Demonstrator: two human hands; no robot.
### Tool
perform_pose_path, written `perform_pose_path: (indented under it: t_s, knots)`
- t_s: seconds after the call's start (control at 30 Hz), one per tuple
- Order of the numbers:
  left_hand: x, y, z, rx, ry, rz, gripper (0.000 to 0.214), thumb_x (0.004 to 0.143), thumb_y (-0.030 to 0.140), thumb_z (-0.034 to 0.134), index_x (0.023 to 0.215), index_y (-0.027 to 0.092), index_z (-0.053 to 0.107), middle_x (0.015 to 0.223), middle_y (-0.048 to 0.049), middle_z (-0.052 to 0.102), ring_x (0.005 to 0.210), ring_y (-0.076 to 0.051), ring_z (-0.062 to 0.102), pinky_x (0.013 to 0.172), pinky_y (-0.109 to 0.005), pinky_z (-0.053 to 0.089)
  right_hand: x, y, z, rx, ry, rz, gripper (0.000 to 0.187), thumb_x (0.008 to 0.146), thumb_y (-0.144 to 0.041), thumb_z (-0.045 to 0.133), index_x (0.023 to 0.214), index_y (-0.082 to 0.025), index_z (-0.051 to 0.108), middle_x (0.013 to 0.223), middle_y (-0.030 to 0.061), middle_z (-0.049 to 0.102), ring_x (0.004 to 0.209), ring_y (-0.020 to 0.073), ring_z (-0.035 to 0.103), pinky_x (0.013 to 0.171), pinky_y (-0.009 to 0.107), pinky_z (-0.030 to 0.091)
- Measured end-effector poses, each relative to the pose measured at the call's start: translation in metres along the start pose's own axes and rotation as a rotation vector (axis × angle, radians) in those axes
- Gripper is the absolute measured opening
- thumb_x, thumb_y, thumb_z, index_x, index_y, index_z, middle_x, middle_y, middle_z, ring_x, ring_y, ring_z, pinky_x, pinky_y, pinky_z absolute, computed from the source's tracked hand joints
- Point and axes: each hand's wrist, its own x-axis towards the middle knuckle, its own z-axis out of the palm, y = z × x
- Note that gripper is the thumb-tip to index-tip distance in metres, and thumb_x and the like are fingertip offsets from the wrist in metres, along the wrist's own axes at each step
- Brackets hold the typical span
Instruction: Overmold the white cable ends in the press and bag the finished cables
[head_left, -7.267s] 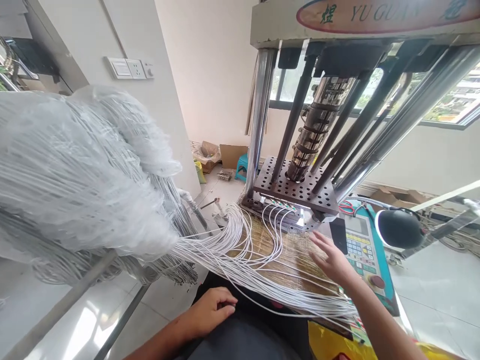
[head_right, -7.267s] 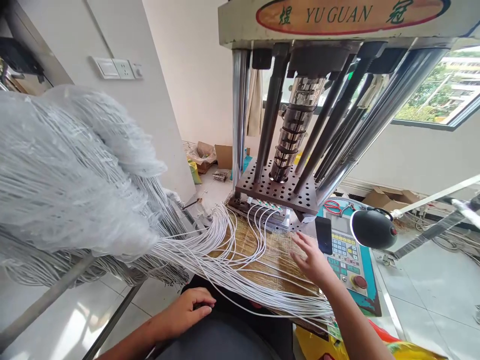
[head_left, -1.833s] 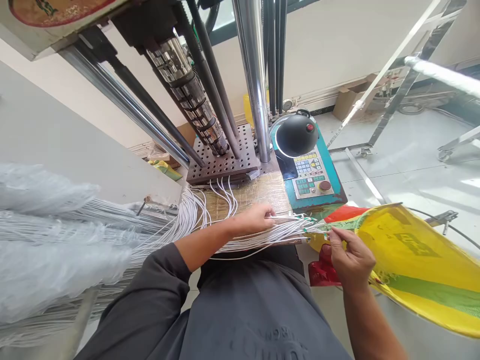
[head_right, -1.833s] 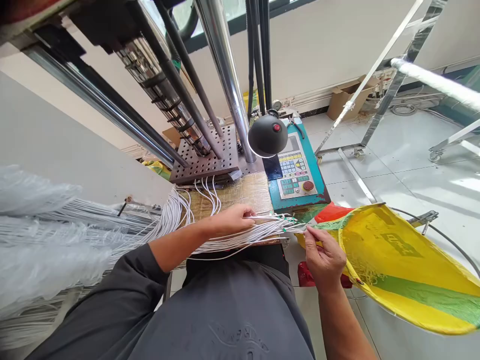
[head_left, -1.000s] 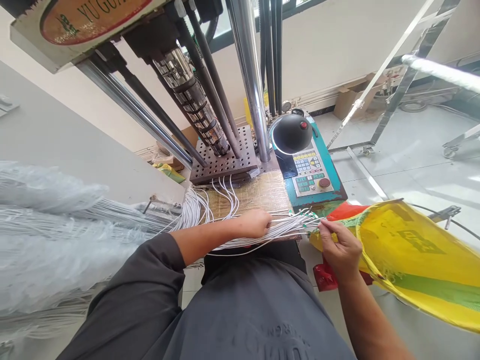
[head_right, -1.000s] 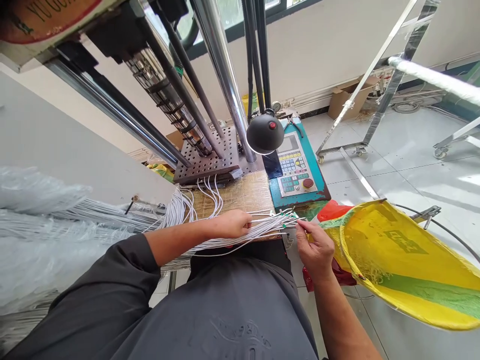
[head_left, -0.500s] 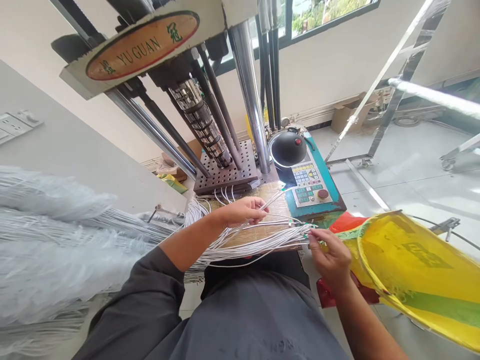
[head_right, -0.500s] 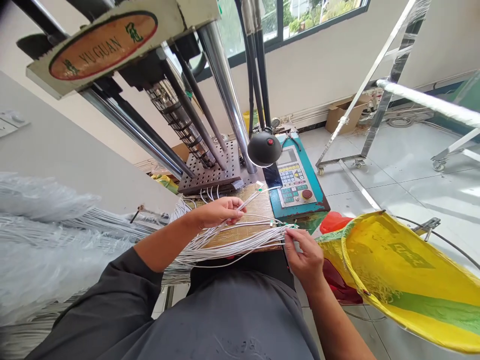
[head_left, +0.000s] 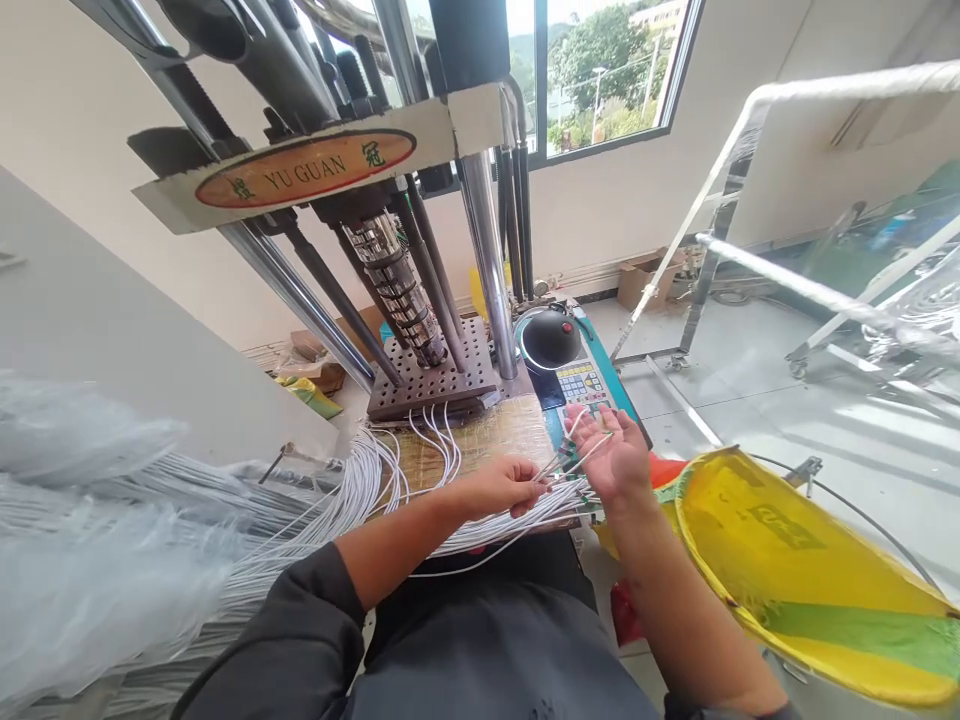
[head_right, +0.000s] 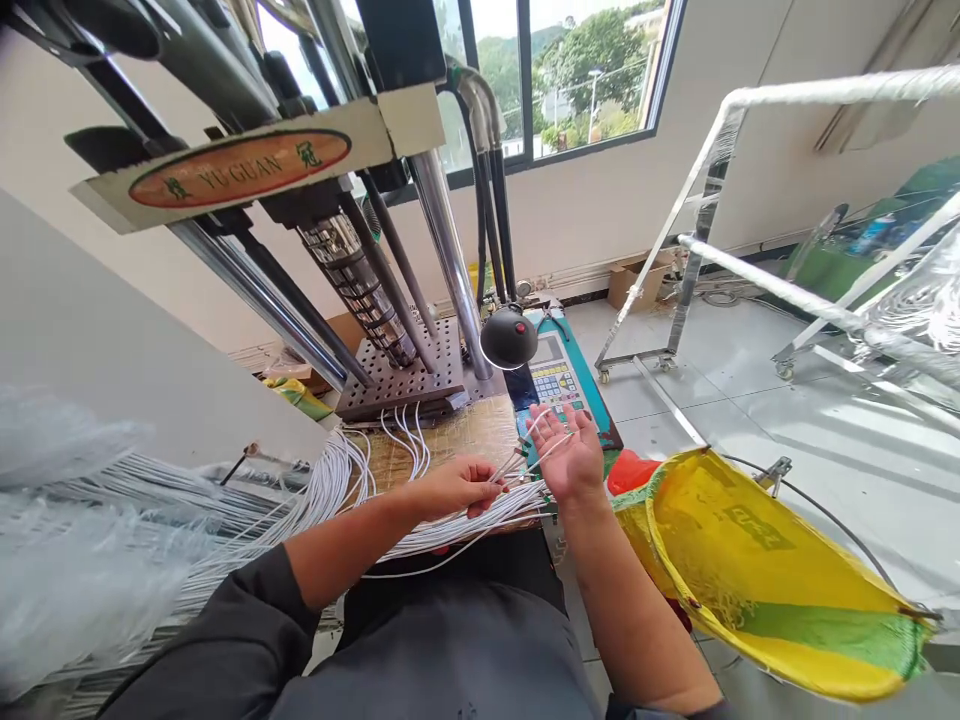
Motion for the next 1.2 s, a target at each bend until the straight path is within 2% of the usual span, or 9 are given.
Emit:
perform_pose_path:
  t_s: [0.1, 0.2, 0.33, 0.47, 0.6, 0.77, 0.9, 1.07, 1.2]
  knots:
    - [0.01, -0.01, 0.003, 0.048, -0.009, -0.019, 0.044, 0.082, 0.055, 0.069, 0.082, 0.012, 0.062, 0.064, 0.0013, 0.059, 0.048, -0.006, 0.049, 0.048, -0.02, 0.036, 0.0, -0.013, 0.005, -0.019, 0.013, -0.05, 0.029, 0.086, -0.034, 0.064, 0.112, -0.023, 0.058, 0.116, 0.0085, 0.069, 0.106, 0.0189, 0.069, 0.081, 0.032, 0.062]
    - [0.017, -0.013, 0.0, 0.033, -0.029, -0.051, 0.047, 0.078, 0.057, 0.073, 0.09, 0.012, 0.064, 0.07, 0.0007, 0.061, 0.052, -0.007, 0.053, 0.051, -0.021, 0.04, -0.004, -0.023, 0.009, -0.088, 0.001, -0.088, 0.027, 0.079, -0.021, 0.072, 0.105, -0.023, 0.065, 0.102, 0.0028, 0.07, 0.078, 0.0099, 0.065, 0.06, 0.02, 0.056]
    - [0.024, -0.018, -0.011, -0.049, -0.087, -0.113, 0.058, 0.073, 0.057, 0.078, 0.106, 0.012, 0.064, 0.072, 0.0008, 0.061, 0.058, -0.009, 0.056, 0.055, -0.023, 0.042, -0.008, -0.025, 0.013, -0.085, -0.052, -0.148, 0.033, 0.072, -0.01, 0.074, 0.102, -0.023, 0.068, 0.087, -0.0007, 0.065, 0.063, 0.0051, 0.053, 0.053, 0.016, 0.047]
    - [0.026, -0.022, -0.023, 0.029, -0.057, -0.076, 0.046, 0.075, 0.053, 0.077, 0.092, 0.011, 0.068, 0.068, 0.0007, 0.059, 0.057, -0.009, 0.052, 0.056, -0.024, 0.041, -0.004, -0.02, 0.01, -0.038, 0.016, -0.22, 0.033, 0.071, -0.006, 0.07, 0.099, -0.024, 0.068, 0.08, -0.0024, 0.06, 0.061, 0.0046, 0.051, 0.052, 0.015, 0.043]
    - [0.025, -0.017, -0.029, 0.228, 0.039, -0.004, 0.035, 0.086, 0.045, 0.063, 0.087, 0.011, 0.07, 0.064, 0.001, 0.057, 0.055, -0.009, 0.048, 0.055, -0.023, 0.037, 0.006, -0.014, -0.001, -0.054, 0.104, -0.287, 0.029, 0.07, -0.005, 0.068, 0.094, -0.022, 0.068, 0.078, -0.002, 0.058, 0.059, 0.0045, 0.049, 0.047, 0.014, 0.037]
    - [0.019, -0.009, -0.024, 0.588, 0.161, 0.158, 0.028, 0.095, 0.031, 0.05, 0.09, 0.014, 0.072, 0.07, -0.0008, 0.063, 0.064, -0.012, 0.053, 0.062, -0.024, 0.039, 0.017, -0.004, -0.017, -0.063, 0.189, -0.25, 0.031, 0.065, -0.002, 0.067, 0.09, -0.02, 0.066, 0.078, -0.0016, 0.059, 0.058, 0.0036, 0.048, 0.045, 0.012, 0.035]
    - [0.013, -0.011, -0.02, 0.668, 0.323, 0.259, 0.026, 0.099, 0.027, 0.046, 0.091, 0.015, 0.068, 0.072, -0.0013, 0.064, 0.065, -0.012, 0.056, 0.067, -0.025, 0.042, 0.022, 0.0, -0.026, -0.07, 0.205, -0.24, 0.03, 0.064, -0.002, 0.067, 0.089, -0.02, 0.066, 0.078, -0.002, 0.06, 0.056, 0.0033, 0.047, 0.045, 0.012, 0.035]
    - [0.013, -0.015, -0.03, 0.692, 0.527, 0.362, 0.026, 0.101, 0.026, 0.042, 0.092, 0.015, 0.064, 0.084, -0.0048, 0.066, 0.075, -0.014, 0.059, 0.073, -0.027, 0.045, 0.019, 0.0, -0.04, -0.085, 0.214, -0.264, 0.029, 0.064, -0.005, 0.069, 0.089, -0.019, 0.067, 0.075, -0.0016, 0.06, 0.056, 0.0039, 0.048, 0.046, 0.012, 0.035]
    - [0.018, -0.017, -0.036, 0.831, 0.464, 0.305, 0.022, 0.1, 0.026, 0.045, 0.096, 0.016, 0.064, 0.092, -0.0071, 0.068, 0.085, -0.018, 0.06, 0.08, -0.03, 0.047, 0.005, -0.001, -0.041, -0.1, 0.215, -0.286, 0.032, 0.061, -0.005, 0.072, 0.09, -0.019, 0.069, 0.074, -0.0021, 0.06, 0.057, 0.0041, 0.048, 0.047, 0.013, 0.036]
